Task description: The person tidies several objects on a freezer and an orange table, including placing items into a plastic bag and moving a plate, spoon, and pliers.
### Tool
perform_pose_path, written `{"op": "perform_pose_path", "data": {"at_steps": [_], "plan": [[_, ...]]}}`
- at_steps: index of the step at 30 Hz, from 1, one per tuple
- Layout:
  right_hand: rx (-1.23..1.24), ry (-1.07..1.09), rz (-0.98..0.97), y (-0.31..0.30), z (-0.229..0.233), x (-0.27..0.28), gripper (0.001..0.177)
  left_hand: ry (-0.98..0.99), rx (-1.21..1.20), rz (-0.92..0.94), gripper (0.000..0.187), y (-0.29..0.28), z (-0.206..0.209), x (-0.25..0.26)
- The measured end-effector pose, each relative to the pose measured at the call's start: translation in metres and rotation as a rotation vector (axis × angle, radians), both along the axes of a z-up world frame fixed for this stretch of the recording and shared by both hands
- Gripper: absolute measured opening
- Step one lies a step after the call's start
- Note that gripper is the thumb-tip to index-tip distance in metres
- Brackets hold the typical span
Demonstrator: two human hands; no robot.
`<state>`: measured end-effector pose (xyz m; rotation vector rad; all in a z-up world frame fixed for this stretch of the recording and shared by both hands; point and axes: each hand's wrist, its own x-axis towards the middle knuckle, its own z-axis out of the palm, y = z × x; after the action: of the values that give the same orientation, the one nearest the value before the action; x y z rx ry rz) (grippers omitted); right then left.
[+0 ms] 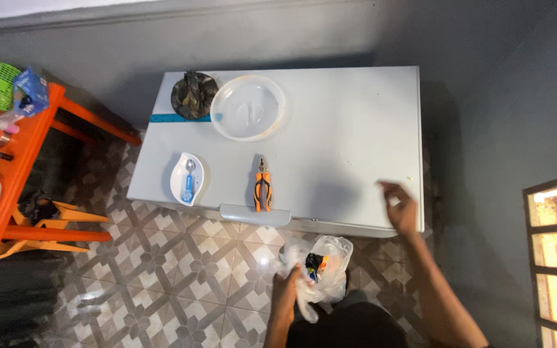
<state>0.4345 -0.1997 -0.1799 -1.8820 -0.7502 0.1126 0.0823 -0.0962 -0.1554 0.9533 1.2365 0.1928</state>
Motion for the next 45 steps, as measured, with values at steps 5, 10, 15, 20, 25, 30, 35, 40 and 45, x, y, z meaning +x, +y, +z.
{"op": "perform_pose_path", "data": {"at_steps": [5, 10, 15, 20, 25, 30, 35, 40, 45], "plan": [[-0.043, 0.364, -0.193, -0.042, 0.035, 0.037, 0.026, -0.175, -0.031, 0.008, 0.037, -0.034, -0.015, 0.028], [0.112, 0.312, 0.047, -0.072, 0.054, 0.027, 0.029, -0.079, -0.106, -0.186, 0.069, -0.052, -0.055, 0.054], [-0.041, 0.236, 0.129, -0.093, 0.055, 0.038, 0.037, -0.081, -0.046, -0.137, 0.067, -0.069, -0.043, 0.086], [0.239, 0.219, 0.669, -0.097, 0.030, 0.087, 0.055, -0.008, 0.036, -0.104, 0.069, -0.102, -0.043, 0.111], [-0.392, -0.055, 0.568, -0.055, 0.003, 0.123, 0.057, 0.036, 0.126, -0.056, 0.070, -0.127, -0.066, 0.147], [-0.156, -0.233, 0.693, -0.039, -0.049, 0.150, 0.065, -0.020, 0.089, 0.006, 0.078, -0.149, -0.086, 0.173], [-0.285, 0.071, 0.838, -0.109, -0.041, 0.080, 0.078, 0.009, 0.048, 0.067, 0.067, -0.152, -0.061, 0.185], [-0.015, 0.144, 0.978, -0.159, -0.015, 0.001, 0.066, -0.077, 0.069, 0.053, 0.070, -0.145, -0.037, 0.190], [-0.174, 0.144, 0.705, -0.118, -0.001, 0.049, 0.057, 0.000, 0.091, 0.099, 0.065, -0.140, -0.030, 0.193]]}}
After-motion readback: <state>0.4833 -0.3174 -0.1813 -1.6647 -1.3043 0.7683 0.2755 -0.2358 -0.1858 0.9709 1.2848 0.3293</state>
